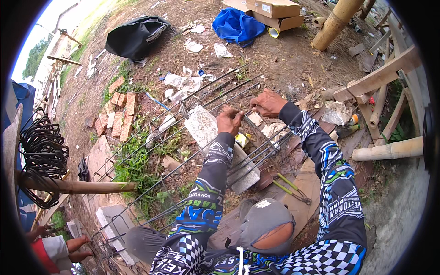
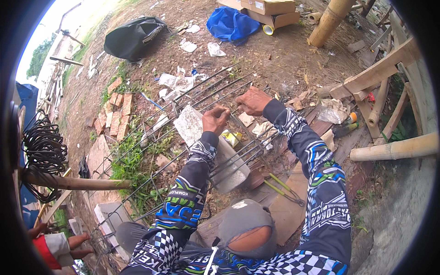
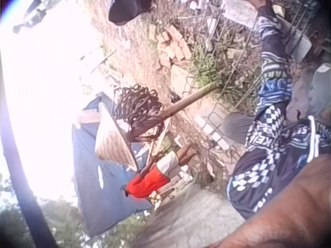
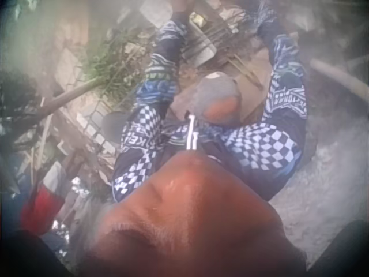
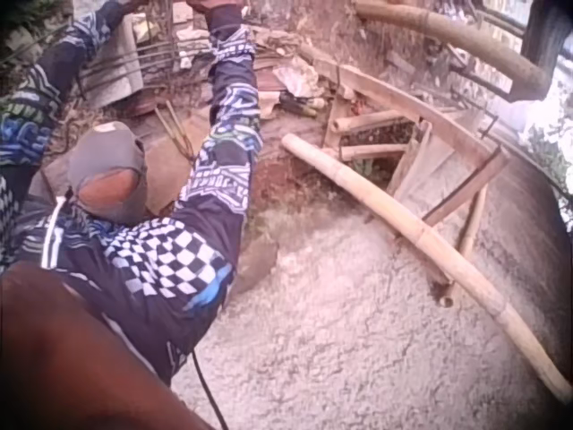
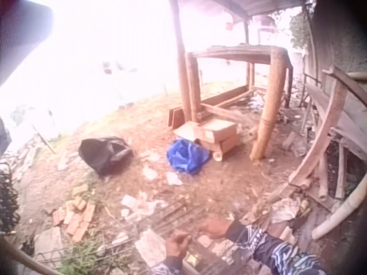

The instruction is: The person sits on the ground and ties a rebar cage using wire and pliers. They repeatedly wrap wire around intersecting bars and twist it to secure the joints.

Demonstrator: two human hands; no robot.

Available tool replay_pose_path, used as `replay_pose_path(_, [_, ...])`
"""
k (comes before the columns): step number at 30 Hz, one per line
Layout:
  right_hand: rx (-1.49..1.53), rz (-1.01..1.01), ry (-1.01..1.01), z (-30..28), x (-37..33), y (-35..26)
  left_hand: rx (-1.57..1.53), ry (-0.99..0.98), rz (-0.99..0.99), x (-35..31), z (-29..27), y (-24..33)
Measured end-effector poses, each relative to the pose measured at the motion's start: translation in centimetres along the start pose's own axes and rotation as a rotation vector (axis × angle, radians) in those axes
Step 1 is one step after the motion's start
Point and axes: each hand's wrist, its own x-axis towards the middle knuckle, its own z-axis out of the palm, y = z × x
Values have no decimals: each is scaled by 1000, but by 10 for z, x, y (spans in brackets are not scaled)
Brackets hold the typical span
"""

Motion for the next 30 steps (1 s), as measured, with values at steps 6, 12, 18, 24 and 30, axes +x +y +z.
replay_pose_path(6, [-368, -48, -189, -27, 94, -54, 104, 127, 333, -17, -1, 7])
replay_pose_path(12, [-388, -80, -105, 5, 118, -63, 548, 83, 327, -15, 19, 12])
replay_pose_path(18, [-14, 62, 724, -46, -15, -77, 943, 100, 433, -12, -7, 43])
replay_pose_path(24, [192, 790, 133, 59, -259, -97, 1057, 190, 542, -11, -6, 58])
replay_pose_path(30, [185, 953, -167, 164, -344, -138, 731, 12, 134, 5, -2, 56])
